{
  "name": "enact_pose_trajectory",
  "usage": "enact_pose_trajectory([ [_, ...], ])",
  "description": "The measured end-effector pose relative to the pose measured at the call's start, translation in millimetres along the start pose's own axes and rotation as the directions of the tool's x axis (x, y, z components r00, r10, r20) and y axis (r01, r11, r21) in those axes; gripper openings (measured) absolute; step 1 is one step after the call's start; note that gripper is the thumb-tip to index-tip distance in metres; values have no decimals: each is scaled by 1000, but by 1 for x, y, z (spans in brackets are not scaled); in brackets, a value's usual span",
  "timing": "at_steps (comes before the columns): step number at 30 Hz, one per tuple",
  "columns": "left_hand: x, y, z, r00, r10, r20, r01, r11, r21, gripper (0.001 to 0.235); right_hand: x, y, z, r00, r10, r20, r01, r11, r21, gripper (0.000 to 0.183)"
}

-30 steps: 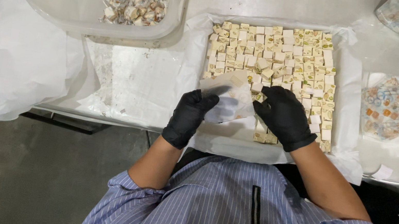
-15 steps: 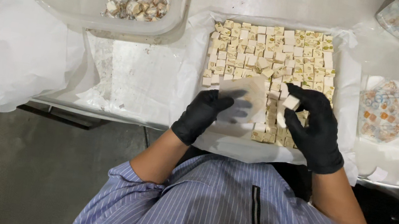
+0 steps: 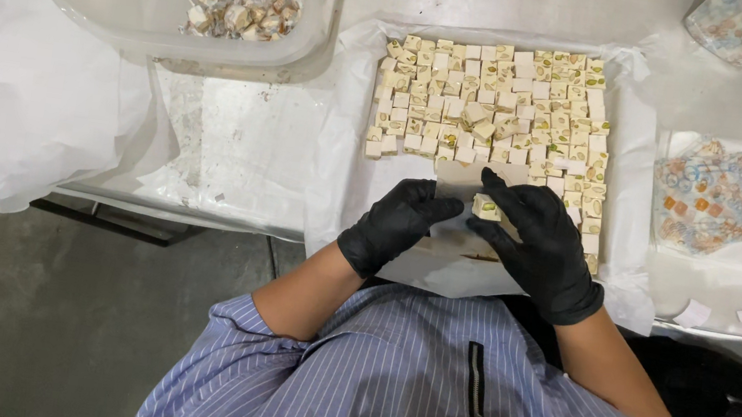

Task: The person, wearing black gloves, picks up individual pieces of nougat from a tray and wraps them in small clear plastic wrappers. The person also rolls some pieces in a tray of white powder before wrapping them.

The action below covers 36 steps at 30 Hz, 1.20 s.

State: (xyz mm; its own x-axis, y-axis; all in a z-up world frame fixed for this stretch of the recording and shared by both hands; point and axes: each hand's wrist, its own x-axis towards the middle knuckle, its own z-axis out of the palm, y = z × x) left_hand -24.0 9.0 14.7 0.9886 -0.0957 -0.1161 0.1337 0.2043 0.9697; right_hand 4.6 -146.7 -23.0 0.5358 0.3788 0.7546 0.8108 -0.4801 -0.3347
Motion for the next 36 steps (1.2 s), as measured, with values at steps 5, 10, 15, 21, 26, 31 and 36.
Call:
enact_pose_trajectory([
  [5,3,-17,-7,998,-67,-8,66,992,-108,11,5,-10,-7,993,115,8,-116,989,92,31],
  [10,10,-24,-11,993,-120,-18,117,983,-140,10,7,-15,-14,943,319,98,-334,891,309,30],
  [15,3,3,-2,987,-161,14,161,982,-102,19,12,-20,-18,866,444,230,-499,754,426,59],
  [21,-4,17,5,983,-180,-31,176,981,-82,22,9,-20,-13,901,389,191,-433,799,416,69],
  [26,-5,17,9,984,-171,-57,165,982,-94,24,9,-19,-12,930,331,158,-367,845,390,68],
  [31,1,7,6,978,-163,-127,162,987,-13,25,8,-14,-9,972,223,69,-233,930,284,64],
  [36,8,2,-2,974,-177,-142,175,984,-26,20,-6,4,-15,988,-95,124,110,986,-125,49],
])
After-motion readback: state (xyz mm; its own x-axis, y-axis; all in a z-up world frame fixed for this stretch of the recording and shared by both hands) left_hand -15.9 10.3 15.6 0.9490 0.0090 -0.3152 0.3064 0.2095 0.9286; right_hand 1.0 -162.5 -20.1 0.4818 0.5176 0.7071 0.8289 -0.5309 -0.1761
